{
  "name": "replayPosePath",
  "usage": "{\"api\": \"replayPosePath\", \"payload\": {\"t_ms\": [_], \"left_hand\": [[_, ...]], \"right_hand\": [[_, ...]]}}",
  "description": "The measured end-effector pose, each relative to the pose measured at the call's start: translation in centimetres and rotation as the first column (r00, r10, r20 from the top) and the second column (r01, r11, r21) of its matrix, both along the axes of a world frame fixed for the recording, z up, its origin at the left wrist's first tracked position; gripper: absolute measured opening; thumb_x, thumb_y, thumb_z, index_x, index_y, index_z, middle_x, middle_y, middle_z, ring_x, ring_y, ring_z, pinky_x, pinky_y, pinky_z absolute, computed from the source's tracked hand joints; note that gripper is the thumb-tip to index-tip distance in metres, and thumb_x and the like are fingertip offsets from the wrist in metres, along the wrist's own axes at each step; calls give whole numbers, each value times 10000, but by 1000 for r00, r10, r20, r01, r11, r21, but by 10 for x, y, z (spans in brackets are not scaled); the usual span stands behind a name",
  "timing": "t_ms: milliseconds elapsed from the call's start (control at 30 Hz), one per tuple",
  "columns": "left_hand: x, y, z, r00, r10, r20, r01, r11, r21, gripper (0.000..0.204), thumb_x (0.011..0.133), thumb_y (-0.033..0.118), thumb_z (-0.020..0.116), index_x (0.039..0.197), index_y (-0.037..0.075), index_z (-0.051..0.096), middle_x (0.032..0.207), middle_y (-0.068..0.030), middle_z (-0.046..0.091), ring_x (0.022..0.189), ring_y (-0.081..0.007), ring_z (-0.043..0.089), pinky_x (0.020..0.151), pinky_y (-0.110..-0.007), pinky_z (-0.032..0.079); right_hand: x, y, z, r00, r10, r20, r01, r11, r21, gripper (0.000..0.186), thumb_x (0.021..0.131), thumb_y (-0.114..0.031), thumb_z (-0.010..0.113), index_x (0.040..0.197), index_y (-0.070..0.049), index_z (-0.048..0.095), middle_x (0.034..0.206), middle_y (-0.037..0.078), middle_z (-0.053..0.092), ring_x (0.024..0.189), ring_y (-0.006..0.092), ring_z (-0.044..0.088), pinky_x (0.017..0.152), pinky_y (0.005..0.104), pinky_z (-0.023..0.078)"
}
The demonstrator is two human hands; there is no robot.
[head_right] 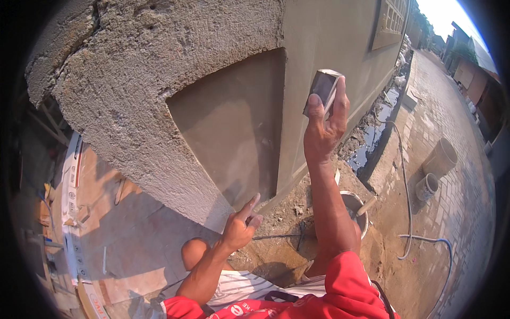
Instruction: The person smooths a freshly plastered concrete wall using a rectangular trowel. They repeatedly rub the tool along the surface and edges to create a uniform finish.
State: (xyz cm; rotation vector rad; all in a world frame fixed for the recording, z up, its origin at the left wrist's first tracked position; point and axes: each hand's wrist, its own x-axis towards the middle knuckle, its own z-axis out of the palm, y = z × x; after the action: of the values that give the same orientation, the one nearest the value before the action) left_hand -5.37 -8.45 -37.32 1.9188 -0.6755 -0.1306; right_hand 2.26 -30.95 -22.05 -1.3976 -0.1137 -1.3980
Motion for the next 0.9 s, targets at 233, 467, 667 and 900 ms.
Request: {"api": "replayPosePath", "payload": {"t_ms": [233, 467, 667, 900], "left_hand": [[-2, -13, -1, 993, -4, 119, 13, 997, -72, 537, 893, 98, 627, 1406, 61, 472, 777, -158, 670, 660, -250, 648, 632, -356, 496], [-14, -16, 21, 999, -50, 2, 50, 995, 85, 465, 898, 82, 627, 1337, -24, 521, 785, -110, 681, 657, -133, 610, 620, -280, 485], [-29, -11, 18, 1000, -7, 3, 7, 1000, 20, 442, 901, 62, 607, 1330, -10, 530, 755, -125, 659, 613, -154, 594, 598, -299, 488], [-29, -23, 5, 994, 111, -9, -111, 979, -173, 410, 919, 57, 592, 1317, -27, 537, 834, -73, 675, 670, -107, 591, 635, -266, 502]], "right_hand": [[27, 17, -103, 932, -354, -75, 336, 923, -189, 600, 895, -232, 682, 1430, -78, 459, 1395, 236, 429, 1276, 358, 444, 1073, 419, 344], [2, -15, -96, 974, -128, -185, 145, 986, 78, 565, 892, -165, 682, 1407, -56, 476, 1294, 138, 493, 1157, 245, 533, 979, 377, 449], [24, 26, -52, 954, -293, -70, 280, 948, -150, 643, 840, -149, 713, 1434, -165, 467, 1396, 241, 391, 1255, 382, 425, 1044, 447, 354], [-37, 16, -197, 878, -13, -478, 123, 972, 201, 583, 947, -214, 582, 1464, -35, 380, 1366, 223, 471, 1242, 342, 487, 1039, 429, 382]]}}
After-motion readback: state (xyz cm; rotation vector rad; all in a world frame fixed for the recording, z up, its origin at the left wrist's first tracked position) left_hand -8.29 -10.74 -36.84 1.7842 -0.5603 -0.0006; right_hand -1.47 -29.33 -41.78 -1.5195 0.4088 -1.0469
